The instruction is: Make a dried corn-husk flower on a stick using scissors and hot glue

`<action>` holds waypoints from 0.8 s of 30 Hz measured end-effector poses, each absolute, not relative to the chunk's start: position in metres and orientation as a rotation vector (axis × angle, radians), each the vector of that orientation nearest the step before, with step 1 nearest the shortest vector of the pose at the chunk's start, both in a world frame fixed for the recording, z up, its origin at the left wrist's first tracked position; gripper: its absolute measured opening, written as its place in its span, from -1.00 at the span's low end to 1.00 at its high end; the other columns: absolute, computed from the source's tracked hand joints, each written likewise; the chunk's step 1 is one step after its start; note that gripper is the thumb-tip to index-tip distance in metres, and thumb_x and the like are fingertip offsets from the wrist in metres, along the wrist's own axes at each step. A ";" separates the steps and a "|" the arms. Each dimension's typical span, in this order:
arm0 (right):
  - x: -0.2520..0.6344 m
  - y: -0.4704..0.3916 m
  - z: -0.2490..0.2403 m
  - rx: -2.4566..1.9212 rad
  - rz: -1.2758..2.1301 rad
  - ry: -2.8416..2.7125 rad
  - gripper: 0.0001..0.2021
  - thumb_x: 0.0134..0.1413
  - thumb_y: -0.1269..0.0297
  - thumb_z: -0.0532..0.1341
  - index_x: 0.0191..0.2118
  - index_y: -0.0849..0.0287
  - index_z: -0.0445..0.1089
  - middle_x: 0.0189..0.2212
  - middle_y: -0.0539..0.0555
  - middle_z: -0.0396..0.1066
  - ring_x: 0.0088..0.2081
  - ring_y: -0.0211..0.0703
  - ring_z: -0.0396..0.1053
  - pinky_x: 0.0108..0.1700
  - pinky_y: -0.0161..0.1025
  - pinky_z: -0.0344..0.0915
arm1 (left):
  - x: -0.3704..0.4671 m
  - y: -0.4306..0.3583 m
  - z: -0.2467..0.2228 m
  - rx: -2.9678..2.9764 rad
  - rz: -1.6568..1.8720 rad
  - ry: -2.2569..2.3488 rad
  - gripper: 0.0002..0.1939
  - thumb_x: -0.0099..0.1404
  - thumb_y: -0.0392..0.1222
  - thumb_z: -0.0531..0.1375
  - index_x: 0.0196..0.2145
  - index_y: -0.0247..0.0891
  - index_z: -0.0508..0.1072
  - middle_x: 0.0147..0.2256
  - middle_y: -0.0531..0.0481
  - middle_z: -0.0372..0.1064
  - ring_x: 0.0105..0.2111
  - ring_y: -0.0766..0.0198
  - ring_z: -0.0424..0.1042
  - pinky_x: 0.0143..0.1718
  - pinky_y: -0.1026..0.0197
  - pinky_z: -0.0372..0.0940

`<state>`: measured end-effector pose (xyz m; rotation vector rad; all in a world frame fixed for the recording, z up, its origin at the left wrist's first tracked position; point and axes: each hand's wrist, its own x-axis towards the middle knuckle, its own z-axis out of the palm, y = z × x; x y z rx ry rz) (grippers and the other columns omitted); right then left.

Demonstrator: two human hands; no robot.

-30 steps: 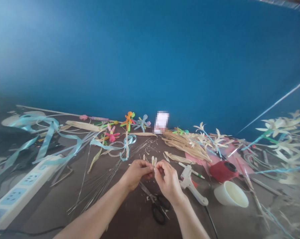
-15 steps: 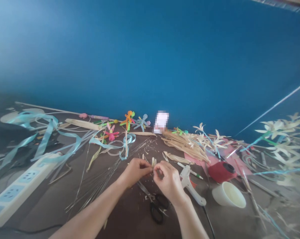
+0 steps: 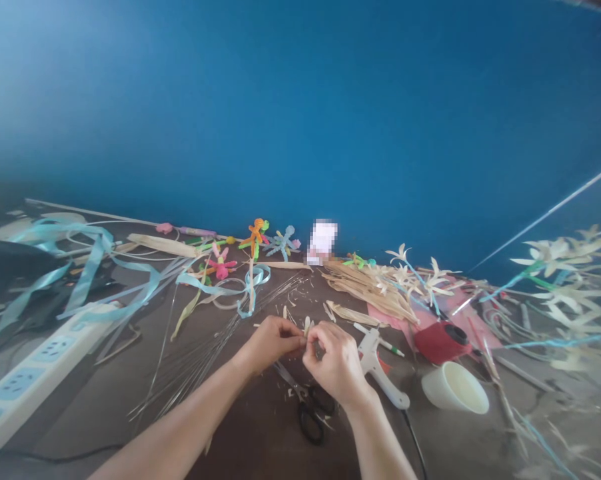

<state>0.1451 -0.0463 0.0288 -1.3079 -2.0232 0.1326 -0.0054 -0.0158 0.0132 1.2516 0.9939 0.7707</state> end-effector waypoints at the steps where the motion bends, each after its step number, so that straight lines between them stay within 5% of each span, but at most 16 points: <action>1: 0.145 -0.046 0.029 -1.311 0.139 -2.018 -0.86 -0.19 0.55 0.06 -0.54 0.14 0.19 -0.57 -0.03 0.22 -0.46 -0.24 0.20 -0.42 -0.33 0.08 | -0.005 -0.016 0.013 1.246 0.771 0.987 -0.83 -0.03 -0.16 0.21 -0.56 -0.35 0.50 -0.69 0.05 0.29 -0.64 0.39 0.22 -0.56 0.34 0.13; 24: 0.148 -0.046 0.026 -1.232 0.515 -1.757 -0.87 -0.06 0.44 0.06 -0.55 0.16 0.11 -0.60 -0.08 0.10 -0.54 -0.30 0.11 -0.46 -0.35 0.10 | -0.009 -0.013 0.018 0.961 0.905 0.908 -0.81 -0.05 -0.14 0.28 -0.54 -0.36 0.46 -0.62 0.02 0.38 -0.61 0.41 0.30 -0.52 0.35 0.20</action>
